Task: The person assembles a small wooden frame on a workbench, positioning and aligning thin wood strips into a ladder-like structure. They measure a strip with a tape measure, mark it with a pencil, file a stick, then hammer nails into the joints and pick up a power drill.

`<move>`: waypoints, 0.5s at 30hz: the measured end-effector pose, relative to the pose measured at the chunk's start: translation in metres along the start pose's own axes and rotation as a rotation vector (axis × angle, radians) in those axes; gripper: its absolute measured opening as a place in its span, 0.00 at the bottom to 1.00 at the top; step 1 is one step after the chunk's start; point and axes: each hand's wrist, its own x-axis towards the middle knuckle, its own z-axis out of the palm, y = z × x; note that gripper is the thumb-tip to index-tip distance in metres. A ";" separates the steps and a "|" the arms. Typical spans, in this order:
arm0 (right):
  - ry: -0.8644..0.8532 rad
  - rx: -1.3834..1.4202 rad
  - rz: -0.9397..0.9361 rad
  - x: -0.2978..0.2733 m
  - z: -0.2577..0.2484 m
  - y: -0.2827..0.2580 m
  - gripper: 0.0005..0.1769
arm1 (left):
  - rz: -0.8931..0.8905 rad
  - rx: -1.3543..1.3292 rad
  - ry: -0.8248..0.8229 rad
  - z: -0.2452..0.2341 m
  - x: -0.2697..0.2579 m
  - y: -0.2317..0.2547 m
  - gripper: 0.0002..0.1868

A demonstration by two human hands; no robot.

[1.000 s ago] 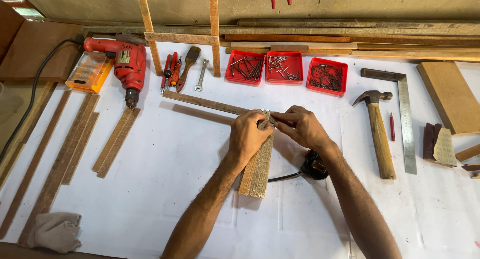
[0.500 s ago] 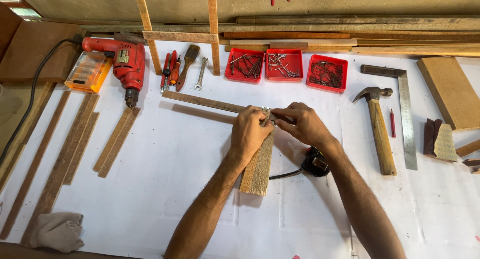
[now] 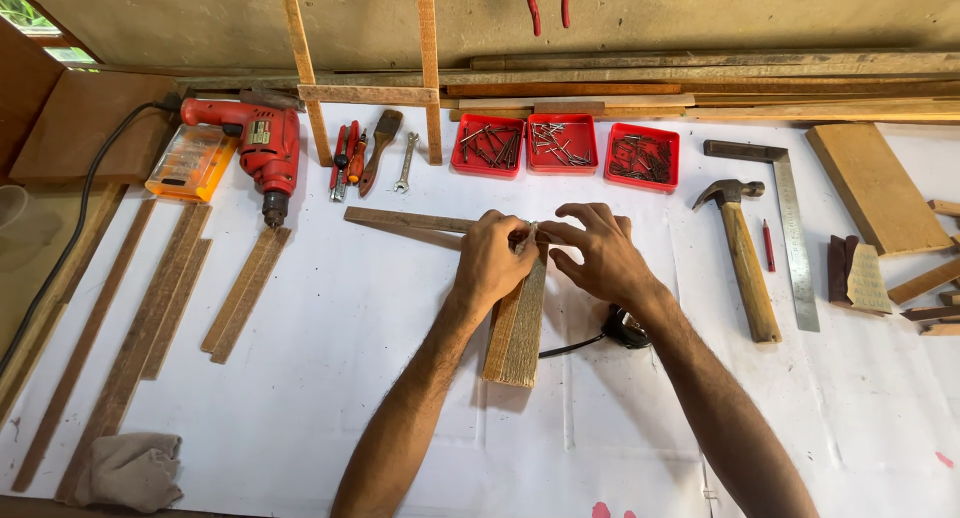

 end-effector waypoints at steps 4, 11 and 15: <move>0.017 -0.027 -0.004 -0.002 -0.006 -0.005 0.24 | 0.055 0.011 0.047 -0.010 0.002 0.009 0.12; 0.137 0.053 0.006 -0.012 -0.041 -0.006 0.18 | 0.223 0.104 -0.049 -0.013 0.027 0.040 0.09; 0.213 0.063 0.111 -0.021 -0.048 0.034 0.12 | 0.312 0.154 -0.181 0.016 0.063 0.045 0.09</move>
